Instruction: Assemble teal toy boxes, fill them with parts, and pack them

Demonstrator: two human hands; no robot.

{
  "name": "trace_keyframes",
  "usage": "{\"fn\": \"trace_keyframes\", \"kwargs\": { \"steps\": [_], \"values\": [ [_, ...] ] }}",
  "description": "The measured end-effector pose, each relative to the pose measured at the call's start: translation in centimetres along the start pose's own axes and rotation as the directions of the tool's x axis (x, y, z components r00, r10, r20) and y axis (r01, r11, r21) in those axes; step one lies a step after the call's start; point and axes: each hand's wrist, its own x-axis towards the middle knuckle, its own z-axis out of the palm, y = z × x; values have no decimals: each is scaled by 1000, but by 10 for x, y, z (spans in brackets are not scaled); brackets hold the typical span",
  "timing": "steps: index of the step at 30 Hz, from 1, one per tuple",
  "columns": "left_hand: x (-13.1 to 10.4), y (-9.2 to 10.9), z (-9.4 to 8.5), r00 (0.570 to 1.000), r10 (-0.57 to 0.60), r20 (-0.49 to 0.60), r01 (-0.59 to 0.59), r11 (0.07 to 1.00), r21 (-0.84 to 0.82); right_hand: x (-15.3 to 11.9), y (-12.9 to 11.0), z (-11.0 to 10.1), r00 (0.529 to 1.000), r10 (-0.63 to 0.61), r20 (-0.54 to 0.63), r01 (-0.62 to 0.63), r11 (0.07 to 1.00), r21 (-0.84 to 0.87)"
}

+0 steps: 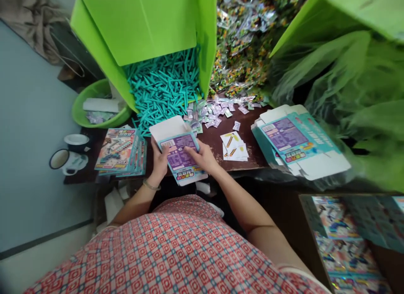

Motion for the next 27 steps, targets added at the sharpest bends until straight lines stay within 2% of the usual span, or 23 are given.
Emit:
{"fn": "trace_keyframes", "kwargs": {
  "steps": [2,4,6,7,9,11,14,15,17,19,20,21,23,25,27],
  "values": [
    [0,0,-11,994,114,-3,-113,988,108,-5,11,5,1000,-15,-15,15,1000,2],
    [1,-1,-23,985,170,30,-173,970,171,-7,23,8,990,-66,-126,61,997,-47],
    [0,-2,-33,980,152,128,-177,962,207,-11,33,12,967,-105,-231,90,993,-76],
    [-1,-3,-38,974,122,191,-163,963,214,-13,38,15,964,-108,-244,91,993,-79],
    [-9,-5,-43,959,44,279,-108,970,218,-21,45,24,978,-96,-185,79,992,-98],
    [-21,-6,-45,961,-50,272,-14,973,229,-32,51,33,994,-73,-80,63,990,-129],
    [-39,-8,-42,982,-147,117,119,968,220,-41,57,35,995,-60,74,71,984,-161],
    [-42,-9,-41,985,-162,54,150,972,180,-38,59,32,993,-76,90,91,981,-170],
    [-42,-11,-41,973,-230,-4,230,973,38,-24,62,19,991,-131,28,134,971,-198],
    [-34,-14,-42,931,-355,85,363,925,-111,-1,64,7,985,-169,-29,158,960,-233],
    [-29,-15,-43,896,-412,162,436,886,-155,10,64,3,985,-172,10,169,955,-243],
    [-23,-16,-45,859,-456,234,499,849,-176,20,61,1,981,-173,91,191,951,-242],
    [-14,-17,-47,804,-508,311,575,797,-185,31,52,4,935,-197,297,262,945,-198],
    [-11,-16,-47,788,-529,314,596,784,-174,30,38,13,888,-219,405,286,952,-112],
    [-12,-15,-46,805,-518,291,572,808,-144,24,24,22,889,-172,424,199,980,-18]
  ]
}}
